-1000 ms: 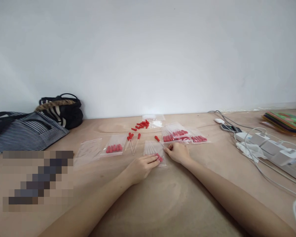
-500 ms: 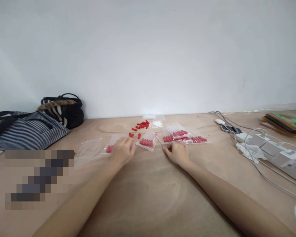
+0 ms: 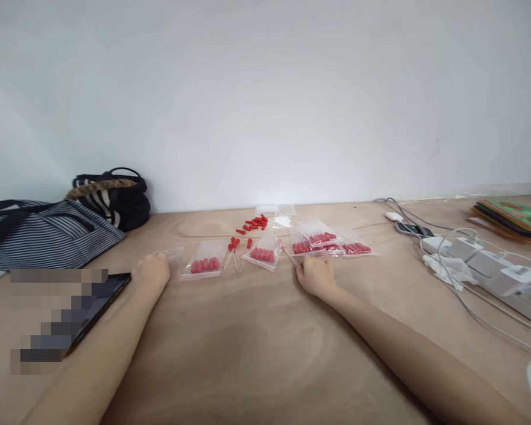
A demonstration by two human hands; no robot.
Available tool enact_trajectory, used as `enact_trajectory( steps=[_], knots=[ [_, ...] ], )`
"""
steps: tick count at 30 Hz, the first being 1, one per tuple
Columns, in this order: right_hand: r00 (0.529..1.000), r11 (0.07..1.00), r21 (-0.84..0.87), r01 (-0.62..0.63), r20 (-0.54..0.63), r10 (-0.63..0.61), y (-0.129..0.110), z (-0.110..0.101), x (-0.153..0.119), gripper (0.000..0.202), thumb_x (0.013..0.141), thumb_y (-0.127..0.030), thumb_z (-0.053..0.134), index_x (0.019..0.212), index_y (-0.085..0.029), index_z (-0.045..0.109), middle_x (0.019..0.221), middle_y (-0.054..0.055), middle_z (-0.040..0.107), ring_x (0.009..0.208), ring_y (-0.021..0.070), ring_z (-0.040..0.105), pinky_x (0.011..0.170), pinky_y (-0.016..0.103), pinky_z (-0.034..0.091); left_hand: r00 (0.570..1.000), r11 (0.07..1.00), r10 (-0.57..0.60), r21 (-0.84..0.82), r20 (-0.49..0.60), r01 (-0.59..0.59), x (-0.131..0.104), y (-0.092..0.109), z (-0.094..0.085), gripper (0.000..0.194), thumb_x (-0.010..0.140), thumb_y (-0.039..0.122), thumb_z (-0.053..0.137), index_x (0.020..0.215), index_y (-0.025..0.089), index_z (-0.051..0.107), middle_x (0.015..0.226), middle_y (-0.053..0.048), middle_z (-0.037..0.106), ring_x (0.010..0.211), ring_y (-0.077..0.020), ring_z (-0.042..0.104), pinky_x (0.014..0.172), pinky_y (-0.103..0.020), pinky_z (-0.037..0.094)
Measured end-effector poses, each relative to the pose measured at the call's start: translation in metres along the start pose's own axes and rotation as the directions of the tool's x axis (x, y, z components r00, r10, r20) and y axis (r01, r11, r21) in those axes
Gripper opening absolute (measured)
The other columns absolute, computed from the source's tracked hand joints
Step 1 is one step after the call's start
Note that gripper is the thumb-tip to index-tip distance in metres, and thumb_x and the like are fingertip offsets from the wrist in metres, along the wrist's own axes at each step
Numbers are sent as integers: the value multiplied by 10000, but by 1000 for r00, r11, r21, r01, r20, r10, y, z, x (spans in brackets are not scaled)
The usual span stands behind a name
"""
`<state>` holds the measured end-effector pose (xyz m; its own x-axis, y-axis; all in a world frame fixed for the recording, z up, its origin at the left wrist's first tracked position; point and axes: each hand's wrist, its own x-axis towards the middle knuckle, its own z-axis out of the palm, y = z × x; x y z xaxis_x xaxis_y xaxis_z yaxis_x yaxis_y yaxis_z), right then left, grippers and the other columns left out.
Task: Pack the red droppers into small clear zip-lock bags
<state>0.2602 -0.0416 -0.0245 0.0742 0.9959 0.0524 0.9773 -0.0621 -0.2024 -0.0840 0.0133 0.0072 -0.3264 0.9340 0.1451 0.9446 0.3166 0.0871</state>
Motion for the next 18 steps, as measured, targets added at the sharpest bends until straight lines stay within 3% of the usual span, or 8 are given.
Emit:
enact_trajectory(
  steps=[3, 8, 13, 16, 18],
  knots=[
    [1000, 999, 51, -15, 3, 15, 6, 2, -5, 275, 872, -281, 368, 908, -111, 581, 943, 148, 645, 920, 249, 583, 781, 351, 325, 1000, 997, -28, 72, 0, 28, -4, -1, -4, 275, 882, 307, 507, 1088, 125, 521, 1082, -86, 549, 930, -220, 564, 776, -402, 483],
    [999, 989, 143, -47, -9, 49, 13, 2, -12, 254, 865, -275, 376, 873, -128, 584, 922, 126, 655, 890, 240, 589, 762, 338, 324, 997, 998, -4, 61, -77, 9, -8, -4, 1, 400, 864, 398, 434, 894, 54, 636, 872, -157, 623, 895, -364, 566, 655, -406, 455],
    [995, 964, 249, -88, -26, 98, 18, 2, -16, 285, 862, -283, 362, 791, -148, 602, 838, 92, 670, 822, 219, 600, 691, 308, 330, 977, 999, -7, -49, -212, -3, -11, -9, -5, 332, 843, 305, 406, 961, 110, 647, 757, -110, 653, 786, -332, 587, 594, -376, 441],
    [992, 947, 305, -105, -36, 122, 23, 0, -18, 309, 866, -286, 336, 773, -152, 598, 793, 77, 670, 772, 198, 602, 635, 280, 333, 941, 982, 54, -153, -335, -111, -18, 0, -18, 361, 868, 311, 360, 1024, 113, 618, 779, -85, 675, 860, -318, 577, 701, -410, 444],
    [990, 936, 334, -110, -47, 133, 25, -1, -20, 317, 870, -290, 317, 785, -153, 590, 785, 66, 669, 755, 186, 600, 618, 269, 333, 900, 932, 193, -214, -391, -293, -30, 15, -21, 349, 886, 328, 340, 1019, 175, 624, 810, -33, 690, 937, -265, 571, 801, -376, 431]
  ],
)
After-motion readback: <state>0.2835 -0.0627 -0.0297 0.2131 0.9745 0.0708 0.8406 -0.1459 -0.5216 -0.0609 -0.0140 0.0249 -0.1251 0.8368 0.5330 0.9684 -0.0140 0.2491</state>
